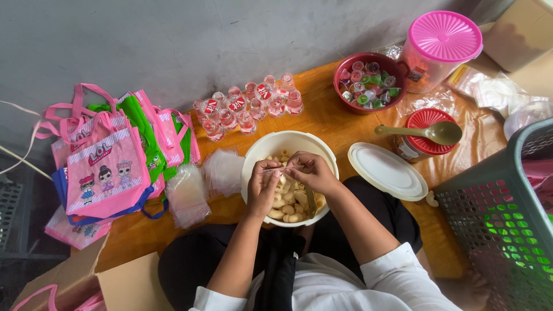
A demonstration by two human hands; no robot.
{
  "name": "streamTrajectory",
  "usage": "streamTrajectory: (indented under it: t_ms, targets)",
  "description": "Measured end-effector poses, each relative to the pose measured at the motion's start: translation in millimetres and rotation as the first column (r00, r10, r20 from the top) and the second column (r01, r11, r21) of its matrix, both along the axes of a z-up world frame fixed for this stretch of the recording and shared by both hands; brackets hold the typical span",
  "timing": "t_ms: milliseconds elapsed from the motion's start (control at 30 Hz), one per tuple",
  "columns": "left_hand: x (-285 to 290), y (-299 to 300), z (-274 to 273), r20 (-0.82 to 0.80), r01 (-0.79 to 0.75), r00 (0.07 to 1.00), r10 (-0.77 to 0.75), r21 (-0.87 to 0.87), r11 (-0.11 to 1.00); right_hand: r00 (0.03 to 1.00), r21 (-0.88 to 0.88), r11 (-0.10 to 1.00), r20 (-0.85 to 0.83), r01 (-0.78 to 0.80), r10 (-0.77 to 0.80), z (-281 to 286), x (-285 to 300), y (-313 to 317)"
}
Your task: The person is packing snacks from a large bowl into individual plastic bags using a scoop and organizing them for distribution.
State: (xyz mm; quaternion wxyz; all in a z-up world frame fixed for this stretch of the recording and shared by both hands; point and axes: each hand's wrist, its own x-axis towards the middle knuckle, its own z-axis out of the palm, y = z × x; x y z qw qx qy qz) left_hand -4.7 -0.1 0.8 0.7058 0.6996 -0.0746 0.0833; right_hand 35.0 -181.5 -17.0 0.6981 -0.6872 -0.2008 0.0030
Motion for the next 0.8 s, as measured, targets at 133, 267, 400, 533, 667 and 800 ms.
streamTrajectory:
  t_ms: [133,267,400,533,667,800]
  targets:
    - [1,1,-7,0.012,0.017,1.0,-0.018,0.068,0.998,0.998,-0.051,0.999,0.056,-0.002,0.005,19,-2,1]
    - [0,1,-1,0.029,0.054,0.998,-0.056,0.065,0.996,0.994,-0.075,0.996,0.106,0.046,-0.038,14,-1,-1]
    - [-1,-2,-1,0.037,0.03,0.999,-0.031,0.039,0.999,0.988,-0.056,0.995,0.134,0.078,-0.07,7,2,-2]
    - [-3,-3,3,0.046,0.001,0.999,-0.007,0.118,0.993,0.972,-0.091,0.99,0.217,0.111,-0.089,25,-3,1]
    - [-2,-6,3,0.053,0.011,0.998,-0.019,0.148,0.989,0.927,-0.142,0.974,0.357,0.175,-0.114,32,-6,8]
    - [-4,-7,2,0.051,-0.021,0.999,0.017,0.085,0.996,0.914,-0.173,0.962,0.385,0.21,-0.13,19,-2,5]
